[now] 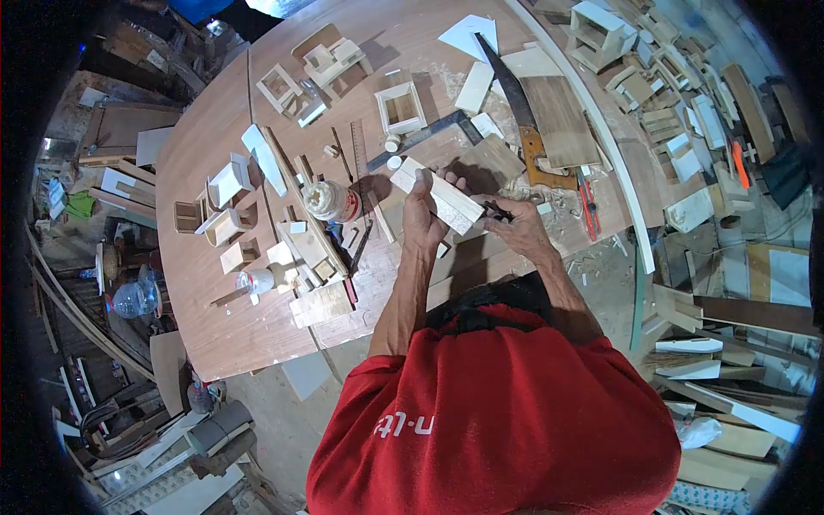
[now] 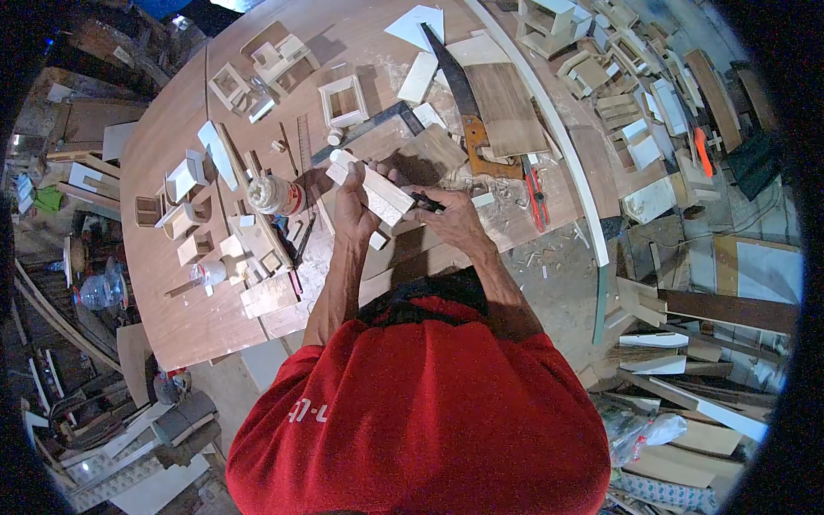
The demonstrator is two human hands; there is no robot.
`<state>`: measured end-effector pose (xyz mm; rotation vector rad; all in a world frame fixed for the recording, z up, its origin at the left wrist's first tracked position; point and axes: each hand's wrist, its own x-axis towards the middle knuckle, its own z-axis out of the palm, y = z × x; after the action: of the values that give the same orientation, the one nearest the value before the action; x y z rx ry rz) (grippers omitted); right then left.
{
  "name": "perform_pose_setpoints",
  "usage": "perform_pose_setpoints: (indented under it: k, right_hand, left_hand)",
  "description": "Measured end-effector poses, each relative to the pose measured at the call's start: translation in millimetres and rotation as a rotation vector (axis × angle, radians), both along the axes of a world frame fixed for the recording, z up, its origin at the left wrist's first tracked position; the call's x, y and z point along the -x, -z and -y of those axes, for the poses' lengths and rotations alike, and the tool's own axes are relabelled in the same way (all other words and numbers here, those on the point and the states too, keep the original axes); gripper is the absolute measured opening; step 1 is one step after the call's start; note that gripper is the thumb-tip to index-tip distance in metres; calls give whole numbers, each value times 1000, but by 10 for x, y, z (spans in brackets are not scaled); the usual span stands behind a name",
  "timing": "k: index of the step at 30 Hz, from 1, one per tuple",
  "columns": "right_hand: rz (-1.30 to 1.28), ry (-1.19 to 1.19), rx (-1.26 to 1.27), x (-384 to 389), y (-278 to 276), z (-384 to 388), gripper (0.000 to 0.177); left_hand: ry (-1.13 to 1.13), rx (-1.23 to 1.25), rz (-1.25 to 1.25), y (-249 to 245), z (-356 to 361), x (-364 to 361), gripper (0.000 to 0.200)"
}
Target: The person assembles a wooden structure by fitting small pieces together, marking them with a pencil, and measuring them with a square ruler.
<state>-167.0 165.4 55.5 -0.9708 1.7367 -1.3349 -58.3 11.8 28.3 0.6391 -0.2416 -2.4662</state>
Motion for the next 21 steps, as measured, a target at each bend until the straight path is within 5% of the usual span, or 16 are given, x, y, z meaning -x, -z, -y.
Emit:
perform_pose_setpoints:
  k: [21]
  right_hand:
    - [24, 10, 8, -4, 177, 16, 41]
  left_hand:
    - [-31, -15, 49, 0, -30, 22, 27]
